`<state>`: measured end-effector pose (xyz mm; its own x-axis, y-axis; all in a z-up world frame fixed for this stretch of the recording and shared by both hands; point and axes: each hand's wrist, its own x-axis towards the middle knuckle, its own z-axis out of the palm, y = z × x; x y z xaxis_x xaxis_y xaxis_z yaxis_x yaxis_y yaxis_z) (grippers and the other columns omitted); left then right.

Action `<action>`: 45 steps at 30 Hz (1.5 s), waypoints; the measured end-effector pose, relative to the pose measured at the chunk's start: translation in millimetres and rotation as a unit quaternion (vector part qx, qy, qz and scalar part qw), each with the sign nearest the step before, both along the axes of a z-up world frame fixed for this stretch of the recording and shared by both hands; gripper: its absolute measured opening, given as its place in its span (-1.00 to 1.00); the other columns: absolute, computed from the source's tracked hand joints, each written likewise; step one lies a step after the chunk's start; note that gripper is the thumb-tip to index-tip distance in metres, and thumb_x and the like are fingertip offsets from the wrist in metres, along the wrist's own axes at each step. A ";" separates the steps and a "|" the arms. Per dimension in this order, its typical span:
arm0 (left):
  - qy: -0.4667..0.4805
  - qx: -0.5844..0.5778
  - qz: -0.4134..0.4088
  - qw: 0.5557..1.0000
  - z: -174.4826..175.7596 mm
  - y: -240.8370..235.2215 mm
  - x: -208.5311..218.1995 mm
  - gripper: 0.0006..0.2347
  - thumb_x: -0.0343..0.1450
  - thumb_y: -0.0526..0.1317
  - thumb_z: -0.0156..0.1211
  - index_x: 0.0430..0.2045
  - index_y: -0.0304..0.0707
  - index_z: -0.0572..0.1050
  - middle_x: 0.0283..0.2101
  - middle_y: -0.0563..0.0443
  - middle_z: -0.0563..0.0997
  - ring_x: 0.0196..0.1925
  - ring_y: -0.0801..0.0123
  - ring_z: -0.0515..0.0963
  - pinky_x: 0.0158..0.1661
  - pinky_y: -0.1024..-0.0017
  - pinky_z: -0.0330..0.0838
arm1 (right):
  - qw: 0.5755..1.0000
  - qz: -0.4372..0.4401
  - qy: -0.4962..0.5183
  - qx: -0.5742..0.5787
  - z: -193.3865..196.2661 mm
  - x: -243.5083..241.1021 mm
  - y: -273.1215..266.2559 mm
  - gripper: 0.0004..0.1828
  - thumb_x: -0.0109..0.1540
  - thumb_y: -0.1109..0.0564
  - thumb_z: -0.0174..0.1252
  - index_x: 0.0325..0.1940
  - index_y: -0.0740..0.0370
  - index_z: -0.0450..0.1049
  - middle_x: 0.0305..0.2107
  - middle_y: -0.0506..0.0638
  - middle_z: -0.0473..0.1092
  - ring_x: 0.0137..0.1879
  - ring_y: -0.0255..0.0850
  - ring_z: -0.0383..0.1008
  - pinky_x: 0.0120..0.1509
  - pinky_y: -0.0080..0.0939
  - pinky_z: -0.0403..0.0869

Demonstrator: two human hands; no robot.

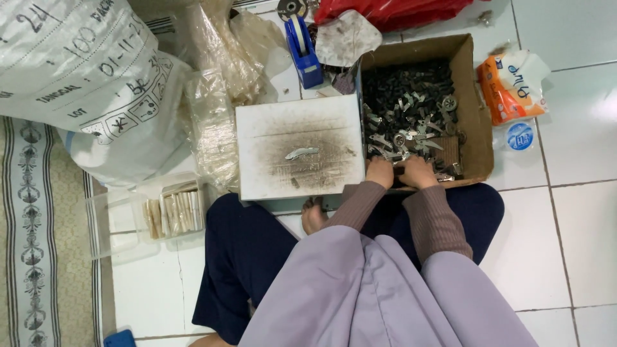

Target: The person is sitting on the floor cleaning small metal hinges with a cloth and sorting them into containers.

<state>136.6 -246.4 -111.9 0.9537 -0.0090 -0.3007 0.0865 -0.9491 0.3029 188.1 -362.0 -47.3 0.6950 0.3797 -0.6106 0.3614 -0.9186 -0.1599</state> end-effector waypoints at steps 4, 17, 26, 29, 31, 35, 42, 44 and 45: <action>-0.005 -0.013 0.007 1.000 9.9 2.4 -1.0 -0.87 0.37 -0.34 0.14 -0.40 -0.40 0.65 -0.21 -0.30 0.64 -0.02 0.01 0.59 -0.06 0.34 0.51 | 1.000 0.001 0.006 0.006 -3.6 -0.2 -3.7 -0.51 0.17 -0.01 0.22 0.19 -0.01 0.62 0.18 0.21 0.44 0.33 0.20 0.39 0.34 0.36 0.32; 0.012 -0.190 0.073 0.979 48.6 21.5 0.4 -0.74 0.44 -0.35 -0.02 -0.08 -0.67 0.41 -0.33 -0.47 0.62 -0.27 -0.05 0.67 -0.28 0.18 0.63 | 0.979 -0.073 -0.031 0.188 -5.7 1.8 -17.8 -0.64 0.36 0.08 0.08 0.21 0.14 0.56 0.12 0.24 0.50 0.27 0.23 0.46 0.31 0.36 0.35; -0.006 -0.371 0.188 0.909 128.7 34.9 -5.1 -0.60 0.54 -0.20 -0.09 0.22 -0.56 0.22 0.15 -0.64 0.46 0.17 -0.30 0.54 0.09 -0.04 0.54 | 0.876 -0.234 -0.035 0.421 -31.0 12.0 -35.3 -0.70 0.42 -0.05 0.23 -0.01 0.24 0.57 -0.22 0.21 0.48 0.06 0.06 0.42 0.17 0.13 0.38; -0.022 -0.385 0.185 0.904 124.2 34.5 -3.6 -0.61 0.55 -0.20 -0.11 0.21 -0.53 0.27 0.18 -0.59 0.45 0.23 -0.27 0.51 0.15 0.00 0.51 | 0.843 -0.288 -0.024 0.454 -24.5 10.0 -32.5 -0.78 0.38 -0.06 0.30 -0.10 0.12 0.61 -0.34 0.04 0.50 -0.06 -0.29 0.40 0.10 -0.09 0.39; -0.026 -0.386 0.179 0.905 111.1 32.1 -1.4 -0.62 0.55 -0.21 -0.12 0.21 -0.53 0.30 0.19 -0.55 0.44 0.25 -0.25 0.49 0.17 0.02 0.49 | 0.826 -0.315 -0.014 0.468 -16.8 7.6 -29.6 -0.76 0.36 -0.05 0.32 -0.03 0.13 0.63 -0.28 0.01 0.53 -0.06 -0.35 0.38 0.12 -0.10 0.41; -0.081 -0.394 0.227 0.887 115.0 30.5 -1.7 -0.64 0.52 -0.20 -0.09 0.13 -0.53 0.33 0.13 -0.51 0.47 0.21 -0.24 0.51 0.15 0.07 0.49 | 0.760 -0.381 0.020 0.525 -1.3 6.1 -24.4 -0.84 0.35 0.05 0.28 -0.01 0.09 0.60 -0.42 -0.21 0.42 -0.36 -0.49 0.29 -0.29 -0.47 0.32; -0.132 -0.405 0.187 0.885 147.4 34.5 -9.7 -0.50 0.39 -0.27 0.07 0.26 -0.50 0.27 0.23 -0.54 0.38 0.32 -0.30 0.40 0.28 -0.03 0.38 | 0.755 -0.385 0.043 0.529 35.6 -1.0 -9.6 -0.86 0.26 0.09 0.35 -0.21 0.08 0.51 -0.56 -0.25 0.31 -0.43 -0.46 0.34 -0.48 -0.55 0.21; -0.133 -0.402 0.174 0.889 130.7 32.6 -8.6 -0.52 0.40 -0.19 0.09 0.23 -0.41 0.33 0.21 -0.49 0.42 0.32 -0.26 0.42 0.28 0.02 0.39 | 0.741 -0.383 0.062 0.548 26.8 2.7 -16.4 -0.77 0.23 0.16 0.38 -0.06 0.16 0.53 -0.43 -0.16 0.40 -0.31 -0.43 0.42 -0.28 -0.47 0.35; -0.135 -0.400 0.161 0.892 122.3 31.8 -8.1 -0.53 0.40 -0.12 0.11 0.21 -0.31 0.40 0.20 -0.44 0.46 0.32 -0.21 0.44 0.29 0.06 0.39 | 0.725 -0.381 0.080 0.568 22.3 4.6 -19.7 -0.62 0.20 0.23 0.40 0.09 0.24 0.56 -0.29 -0.07 0.50 -0.18 -0.40 0.50 -0.08 -0.40 0.49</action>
